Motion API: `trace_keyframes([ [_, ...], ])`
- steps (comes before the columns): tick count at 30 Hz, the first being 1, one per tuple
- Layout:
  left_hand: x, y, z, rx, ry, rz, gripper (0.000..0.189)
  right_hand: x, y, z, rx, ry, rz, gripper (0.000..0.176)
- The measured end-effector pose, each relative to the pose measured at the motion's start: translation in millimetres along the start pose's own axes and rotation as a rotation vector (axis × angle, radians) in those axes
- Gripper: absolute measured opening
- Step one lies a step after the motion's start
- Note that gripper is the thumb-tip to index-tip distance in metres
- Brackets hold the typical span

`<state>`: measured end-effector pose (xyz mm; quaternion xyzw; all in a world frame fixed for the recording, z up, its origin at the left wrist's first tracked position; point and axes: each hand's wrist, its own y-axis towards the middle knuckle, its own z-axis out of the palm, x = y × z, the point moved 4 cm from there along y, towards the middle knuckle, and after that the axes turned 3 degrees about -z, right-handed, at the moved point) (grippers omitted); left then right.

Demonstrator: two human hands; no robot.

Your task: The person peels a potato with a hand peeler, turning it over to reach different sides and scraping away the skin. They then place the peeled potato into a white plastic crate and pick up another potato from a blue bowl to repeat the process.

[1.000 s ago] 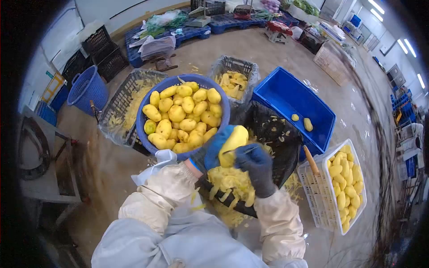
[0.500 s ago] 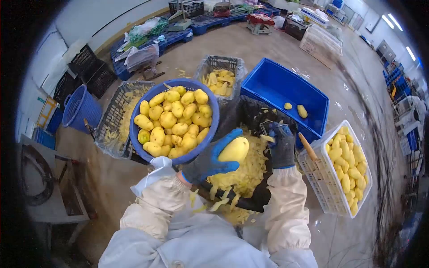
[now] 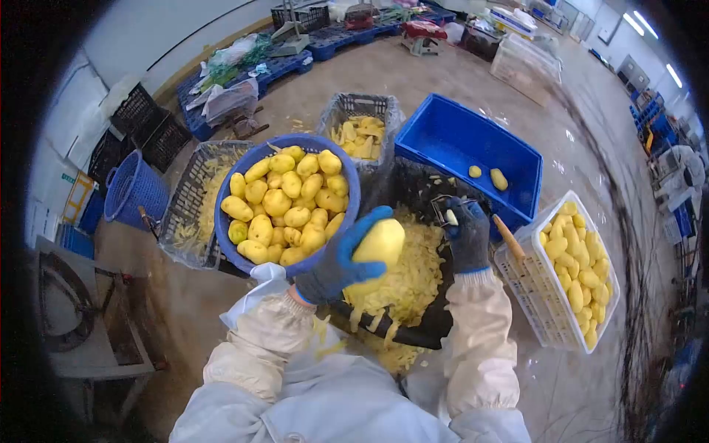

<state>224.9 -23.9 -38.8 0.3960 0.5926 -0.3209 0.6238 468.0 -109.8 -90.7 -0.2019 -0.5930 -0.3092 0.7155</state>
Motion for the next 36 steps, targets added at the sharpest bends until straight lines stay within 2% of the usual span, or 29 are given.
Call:
trace_keyframes([
  [1, 6.5, 0.6, -3.7, -0.036, -0.370, -0.121, 0.074, 10.4, -4.6, 12.7, 0.022, -0.005, -0.003, 0.015],
  [2, 10.2, 2.9, -2.9, 0.006, -0.772, -0.209, 0.057, 26.8, -25.3, 38.9, 0.116, 0.161, 0.030, 0.015],
  [3, 20.4, 4.5, -8.5, -0.015, -0.773, -0.201, 0.057, 35.9, -47.1, 63.4, 0.205, 0.330, 0.066, 0.015],
  [4, 39.2, 5.9, -12.6, -0.029, -1.026, -0.254, 0.056, 36.4, -67.7, 83.4, 0.362, 0.250, 0.014, 0.015],
  [5, 50.1, 5.7, -13.2, -0.038, -1.279, -0.305, 0.055, 38.0, -90.9, 103.7, 0.400, 0.050, 0.118, 0.012],
  [6, 54.6, 4.8, -13.3, -0.155, -1.215, -0.337, 0.053, 29.6, -95.9, 113.4, 0.421, -0.031, 0.050, 0.011],
  [7, 53.1, 2.5, -10.7, -0.157, -1.214, -0.345, 0.053, 22.9, -99.0, 117.1, 0.431, -0.113, -0.019, 0.010],
  [8, 46.1, 0.9, -2.9, -0.050, -1.118, -0.365, 0.053, 32.5, -83.2, 107.6, 0.303, -0.108, 0.236, 0.009],
  [9, 38.2, 0.0, 5.9, 0.057, -1.023, -0.375, 0.053, 25.1, -62.3, 90.1, 0.185, -0.031, 0.208, 0.007],
  [10, 33.4, -6.4, 12.2, -0.016, -0.984, -0.398, 0.054, 30.6, -44.4, 74.4, 0.075, -0.012, 0.051, 0.012],
  [11, 27.1, -11.2, 20.6, 0.216, -0.970, -0.459, 0.057, 8.3, -22.9, 48.1, -0.026, -0.147, -0.145, 0.011],
  [13, 19.2, -10.5, 29.5, 0.207, -0.979, -0.403, 0.060, 0.5, -14.8, 34.0, -0.017, 0.088, 0.102, 0.010],
  [15, 34.9, -0.6, 10.2, 0.071, -1.040, -0.449, 0.057, 27.4, -32.1, 56.5, 0.023, 0.021, 0.103, 0.010],
  [16, 34.7, 2.4, 3.8, -0.045, -1.108, -0.407, 0.053, 40.2, -48.3, 77.3, 0.076, -0.013, 0.155, 0.014],
  [17, 39.4, 7.1, -3.8, -0.005, -1.177, -0.312, 0.049, 41.8, -65.8, 91.7, 0.125, -0.047, 0.183, 0.014],
  [19, 48.3, 8.8, -0.3, 0.101, -1.088, -0.330, 0.047, 26.8, -75.1, 104.6, 0.327, -0.136, 0.113, 0.014],
  [21, 36.6, -6.2, 11.8, -0.028, -0.975, -0.445, 0.047, 20.5, -37.9, 68.2, 0.127, -0.078, 0.090, 0.005],
  [22, 36.3, -5.2, 15.2, 0.053, -0.996, -0.438, 0.050, 11.3, -20.1, 42.0, -0.042, -0.133, -0.013, 0.004],
  [23, 36.9, -3.7, 13.8, 0.045, -1.000, -0.437, 0.050, 9.9, -19.8, 36.6, -0.035, -0.134, -0.008, 0.004],
  [25, 36.1, 5.2, 2.7, -0.052, -1.095, -0.374, 0.050, 17.6, -19.6, 40.5, 0.081, -0.139, -0.246, 0.006],
  [26, 37.4, 9.3, -2.9, -0.073, -1.270, -0.301, 0.048, 31.5, -40.7, 66.1, 0.092, 0.040, -0.048, 0.014],
  [27, 41.1, 13.2, -8.8, -0.159, -1.288, -0.249, 0.044, 16.1, -52.1, 75.5, 0.113, 0.113, 0.119, 0.013],
  [29, 62.1, 21.0, -15.1, -0.154, -1.278, -0.258, 0.038, 27.8, -92.6, 114.7, 0.258, -0.017, 0.016, 0.012],
  [30, 68.4, 20.2, -13.5, -0.161, -1.278, -0.260, 0.038, 25.3, -88.9, 114.2, 0.261, -0.015, 0.023, 0.012],
  [32, 68.8, 21.1, -12.3, -0.323, -1.337, -0.229, 0.034, 15.7, -67.8, 100.7, 0.175, -0.001, 0.065, 0.010],
  [33, 66.2, 20.6, -13.2, -0.323, -1.339, -0.226, 0.034, 11.6, -56.6, 89.0, 0.177, -0.003, 0.064, 0.010],
  [35, 56.1, 21.0, -16.1, -0.198, -1.308, -0.155, 0.032, 20.3, -39.7, 66.6, -0.100, 0.051, -0.027, 0.010],
  [36, 57.3, 24.3, -17.5, -0.191, -1.305, -0.152, 0.032, 18.3, -40.9, 64.1, -0.137, 0.097, -0.004, 0.010],
])
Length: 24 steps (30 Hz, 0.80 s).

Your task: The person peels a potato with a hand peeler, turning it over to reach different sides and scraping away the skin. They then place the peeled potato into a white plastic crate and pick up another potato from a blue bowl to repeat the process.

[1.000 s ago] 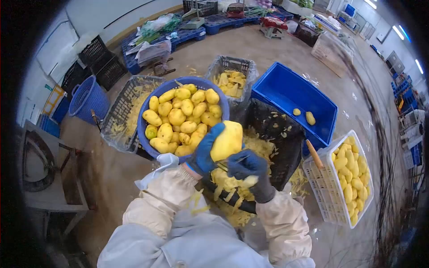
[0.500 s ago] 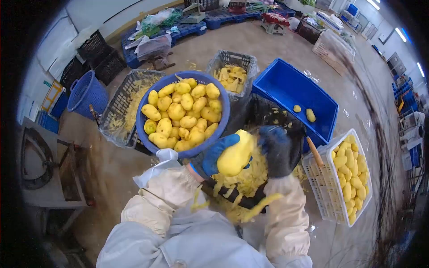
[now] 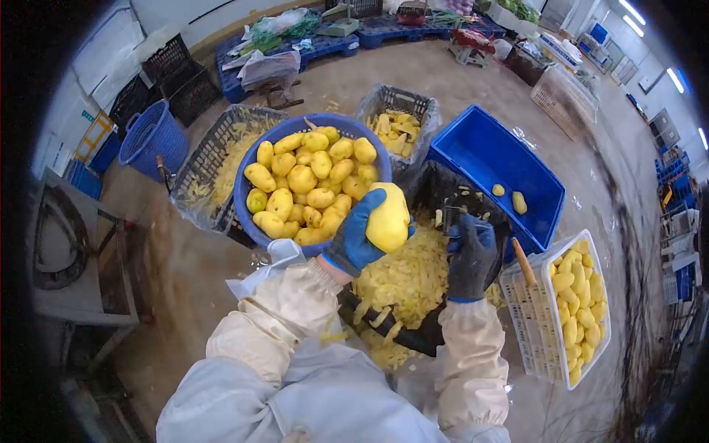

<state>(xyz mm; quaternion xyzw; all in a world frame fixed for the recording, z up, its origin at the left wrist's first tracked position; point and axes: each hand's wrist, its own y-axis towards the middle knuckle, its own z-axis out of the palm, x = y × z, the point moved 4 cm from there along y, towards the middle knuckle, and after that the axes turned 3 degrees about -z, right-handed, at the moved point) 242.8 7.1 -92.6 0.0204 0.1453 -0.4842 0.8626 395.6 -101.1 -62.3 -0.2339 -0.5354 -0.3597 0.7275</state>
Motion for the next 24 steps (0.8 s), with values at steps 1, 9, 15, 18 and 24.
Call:
trace_keyframes([
  [1, 0.8, 3.6, -6.1, -0.055, -0.037, 0.021, 0.033, 2.8, -13.8, 13.8, 0.003, -0.005, -0.003, 0.010],
  [9, 2.8, -6.4, 14.4, -0.026, 0.004, -0.069, 0.038, -11.9, 15.6, -12.9, 0.059, -0.097, -0.029, 0.010],
  [15, 14.9, -16.5, 19.1, 0.021, 0.112, -0.320, 0.048, 4.7, -1.5, 17.0, 0.300, -0.157, 0.074, 0.011],
  [18, 32.1, -33.2, 40.4, 0.139, 0.270, -0.360, 0.051, -9.0, 30.4, -21.7, 0.092, -0.055, -0.060, 0.014],
  [24, 15.9, -11.4, 17.0, 0.115, 0.029, -0.254, 0.054, 22.2, -32.3, 29.7, 0.459, -0.062, 0.162, 0.014],
])
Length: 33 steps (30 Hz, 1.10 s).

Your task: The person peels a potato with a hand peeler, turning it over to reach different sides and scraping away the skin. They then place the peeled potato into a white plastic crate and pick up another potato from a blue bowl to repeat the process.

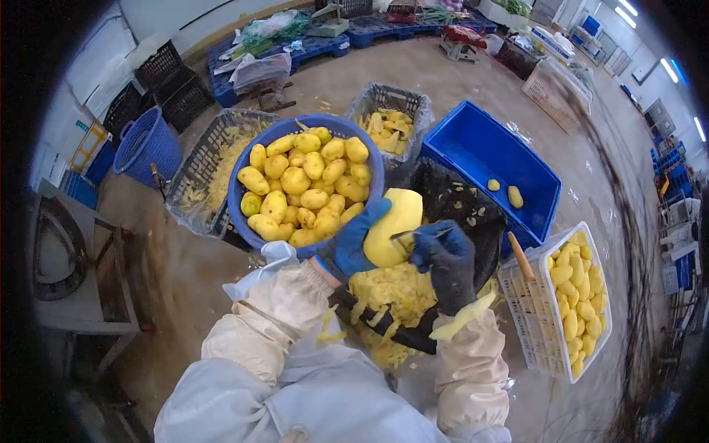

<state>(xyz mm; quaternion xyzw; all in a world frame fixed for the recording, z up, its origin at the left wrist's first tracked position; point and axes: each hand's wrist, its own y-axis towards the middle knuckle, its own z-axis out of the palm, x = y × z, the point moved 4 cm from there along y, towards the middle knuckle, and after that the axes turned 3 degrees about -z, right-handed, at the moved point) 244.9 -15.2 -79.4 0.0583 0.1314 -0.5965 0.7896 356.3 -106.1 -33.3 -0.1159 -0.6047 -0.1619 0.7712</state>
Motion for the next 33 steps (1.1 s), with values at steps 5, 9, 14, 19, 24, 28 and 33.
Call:
trace_keyframes([
  [5, 15.5, -9.6, 16.2, -0.038, 0.070, -0.139, 0.045, -1.4, 29.4, -64.3, -0.317, -0.123, -0.311, 0.010],
  [9, -5.7, -1.9, 16.9, -0.088, 0.160, 0.107, 0.050, 7.0, 4.8, -28.6, -0.149, -0.123, -0.202, 0.016],
  [14, 6.5, 1.8, 19.4, 0.037, 0.112, 0.031, 0.049, -9.3, 5.5, -28.3, -0.143, -0.049, -0.078, 0.014],
  [19, 2.0, 8.3, 0.0, 0.014, 0.076, 0.042, 0.052, -10.5, 3.3, -14.0, -0.088, -0.150, -0.066, 0.007],
  [24, 1.7, 3.9, 5.4, -0.067, 0.143, 0.049, 0.053, -4.2, 24.2, -80.9, -0.374, -0.192, -0.368, 0.010],
  [28, -13.8, 0.3, -2.8, -0.206, 0.455, 0.310, 0.049, -5.8, -7.7, -8.0, -0.148, -0.024, -0.154, 0.014],
  [33, -3.4, 5.5, -14.5, -0.207, -0.037, 0.153, 0.044, -14.7, 3.3, 0.1, -0.124, -0.012, -0.086, 0.011],
])
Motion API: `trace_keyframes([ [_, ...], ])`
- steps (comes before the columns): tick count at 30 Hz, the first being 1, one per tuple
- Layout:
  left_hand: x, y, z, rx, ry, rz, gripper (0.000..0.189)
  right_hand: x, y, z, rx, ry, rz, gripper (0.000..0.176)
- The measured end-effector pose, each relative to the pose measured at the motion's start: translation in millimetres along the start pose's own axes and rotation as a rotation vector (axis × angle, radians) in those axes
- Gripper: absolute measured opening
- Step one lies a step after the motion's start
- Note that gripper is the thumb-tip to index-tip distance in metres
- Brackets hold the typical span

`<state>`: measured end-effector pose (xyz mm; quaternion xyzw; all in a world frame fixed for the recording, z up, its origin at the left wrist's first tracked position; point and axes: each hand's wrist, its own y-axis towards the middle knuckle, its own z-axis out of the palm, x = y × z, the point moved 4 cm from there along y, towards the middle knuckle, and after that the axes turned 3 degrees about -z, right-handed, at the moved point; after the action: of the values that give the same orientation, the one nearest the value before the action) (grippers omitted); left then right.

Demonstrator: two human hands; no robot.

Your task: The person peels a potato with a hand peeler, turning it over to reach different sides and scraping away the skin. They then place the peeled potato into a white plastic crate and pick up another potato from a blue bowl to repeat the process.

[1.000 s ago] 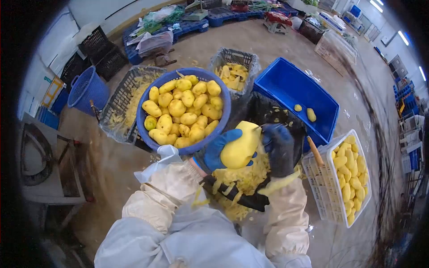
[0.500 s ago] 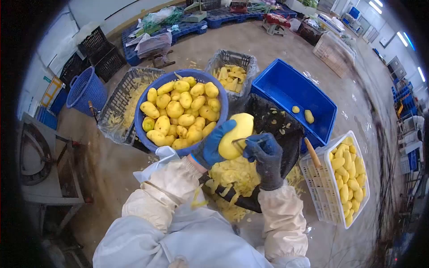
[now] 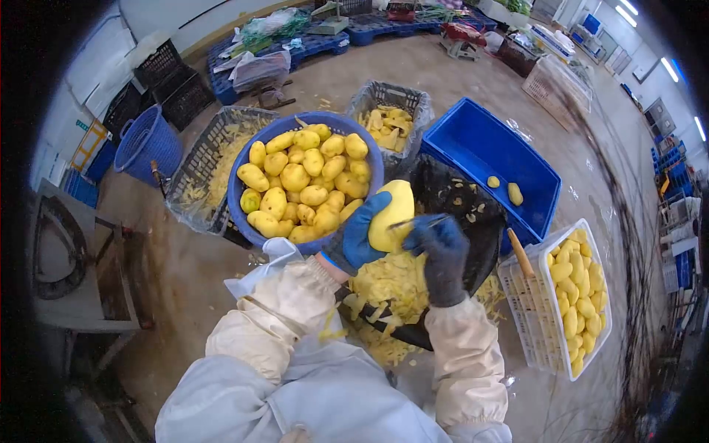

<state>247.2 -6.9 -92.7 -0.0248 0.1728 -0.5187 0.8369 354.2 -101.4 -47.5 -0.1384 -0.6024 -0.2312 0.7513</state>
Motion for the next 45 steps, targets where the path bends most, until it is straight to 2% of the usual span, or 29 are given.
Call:
trace_keyframes([
  [2, -0.1, -4.6, 11.8, 0.120, -0.003, -0.028, 0.044, 6.5, 24.4, -33.9, -0.192, -0.183, -0.254, 0.016],
  [4, 2.0, -9.6, 24.8, 0.163, -0.033, -0.068, 0.046, 9.4, 19.6, -32.4, -0.169, -0.087, -0.186, 0.016],
  [5, -7.4, -22.3, 37.9, 0.244, 0.476, 0.386, 0.047, 9.9, 15.9, -26.7, -0.129, 0.000, -0.111, 0.015],
  [7, -5.5, -10.6, 18.9, 0.171, 0.011, -0.095, 0.053, 0.4, 6.1, -6.7, 0.059, -0.043, 0.010, 0.015],
  [8, -2.4, -11.6, 14.4, 0.166, 0.014, -0.104, 0.053, -2.4, 3.3, -3.6, 0.134, -0.049, 0.097, 0.015],
  [10, 14.4, -15.8, 10.3, 0.190, 0.121, -0.252, 0.057, 12.4, 27.2, -39.2, -0.024, -0.303, -0.266, 0.013],
  [11, 18.0, -22.7, 16.6, 0.185, 0.267, -0.301, 0.061, -11.3, 42.5, -67.3, -0.192, -0.006, -0.207, 0.013],
  [13, 16.8, -27.0, 24.6, 0.152, 0.271, -0.279, 0.062, -30.1, 30.5, -69.3, -0.242, 0.298, 0.163, 0.010],
  [14, 15.3, -26.8, 25.1, 0.115, 0.259, -0.240, 0.063, 11.7, 27.1, -44.9, -0.111, 0.094, -0.050, 0.009],
  [16, 11.2, -22.1, 6.9, 0.077, 0.284, -0.296, 0.067, 12.0, 14.9, -19.2, 0.031, 0.010, 0.046, 0.006],
  [18, 17.4, -23.8, 15.0, 0.195, 0.331, -0.304, 0.069, -6.9, 35.1, -63.1, -0.279, 0.037, 0.004, 0.006],
  [20, 16.4, -32.5, 31.8, 0.284, 0.421, -0.283, 0.071, 2.9, 40.9, -69.0, -0.304, 0.037, -0.321, 0.008],
  [21, 13.8, -30.1, 24.1, 0.233, 0.357, -0.279, 0.072, -2.9, 34.4, -66.7, -0.231, -0.034, -0.238, 0.009],
  [23, 10.6, -22.2, 17.1, 0.191, 0.299, -0.227, 0.074, 4.2, 14.5, -27.8, 0.045, 0.194, 0.119, 0.009],
  [24, 13.1, -24.0, 16.3, 0.185, 0.300, -0.231, 0.074, -4.0, 21.8, -39.9, 0.044, 0.098, 0.157, 0.008],
  [26, 20.8, -26.7, 17.2, 0.213, 0.315, -0.281, 0.073, 20.3, 27.1, -61.7, -0.167, -0.926, -0.751, 0.008],
  [27, 22.9, -27.7, 20.6, 0.314, 0.280, -0.290, 0.073, 12.1, 35.7, -82.7, -0.223, -0.989, -0.859, 0.013],
  [28, 21.1, -26.5, 22.0, 0.315, 0.284, -0.292, 0.073, 19.5, 29.4, -75.0, -0.227, -0.988, -0.861, 0.013],
  [29, 16.4, -24.4, 22.2, 0.270, 0.206, -0.234, 0.071, 25.9, 24.1, -68.9, -0.214, -0.399, -0.488, 0.011],
  [31, 2.8, -20.4, 16.4, 0.239, 0.094, -0.198, 0.062, 29.9, 9.3, -39.3, -0.044, 0.289, 0.037, 0.009],
  [32, 5.7, -19.9, 12.3, 0.237, 0.091, -0.188, 0.062, 25.1, 3.6, -27.8, 0.011, 0.263, 0.058, 0.009],
  [33, 5.6, -19.7, 11.6, 0.273, 0.320, 0.021, 0.059, 23.5, -6.9, -15.7, 0.072, 0.142, 0.094, 0.009],
  [36, -2.8, -23.0, 16.7, 0.341, 0.808, 0.282, 0.057, 17.3, -20.8, 8.8, 0.166, -0.026, 0.094, 0.011],
  [37, -1.5, -19.7, 13.4, 0.343, 0.865, 0.277, 0.056, 15.9, -22.7, 11.4, 0.196, -0.075, 0.062, 0.010],
  [40, 16.2, -16.4, 6.5, 0.296, 0.489, -0.133, 0.057, 10.5, 6.6, -29.1, -0.046, 0.032, 0.056, 0.014],
  [41, 21.5, -19.3, 11.2, 0.311, 0.468, -0.192, 0.059, 1.3, 25.2, -61.1, -0.140, -0.297, -0.249, 0.015],
  [42, 29.9, -27.2, 24.8, 0.267, 0.203, -0.330, 0.061, -1.1, 27.1, -72.2, -0.183, -0.459, -0.403, 0.015],
  [43, 33.3, -28.8, 29.5, 0.312, 0.300, -0.315, 0.065, 7.3, 27.3, -73.7, -0.254, -0.627, -0.551, 0.016],
  [45, 24.6, -14.5, 10.1, 0.298, 0.181, -0.340, 0.064, -2.4, 33.6, -80.0, -0.132, 0.116, -0.112, 0.017],
])
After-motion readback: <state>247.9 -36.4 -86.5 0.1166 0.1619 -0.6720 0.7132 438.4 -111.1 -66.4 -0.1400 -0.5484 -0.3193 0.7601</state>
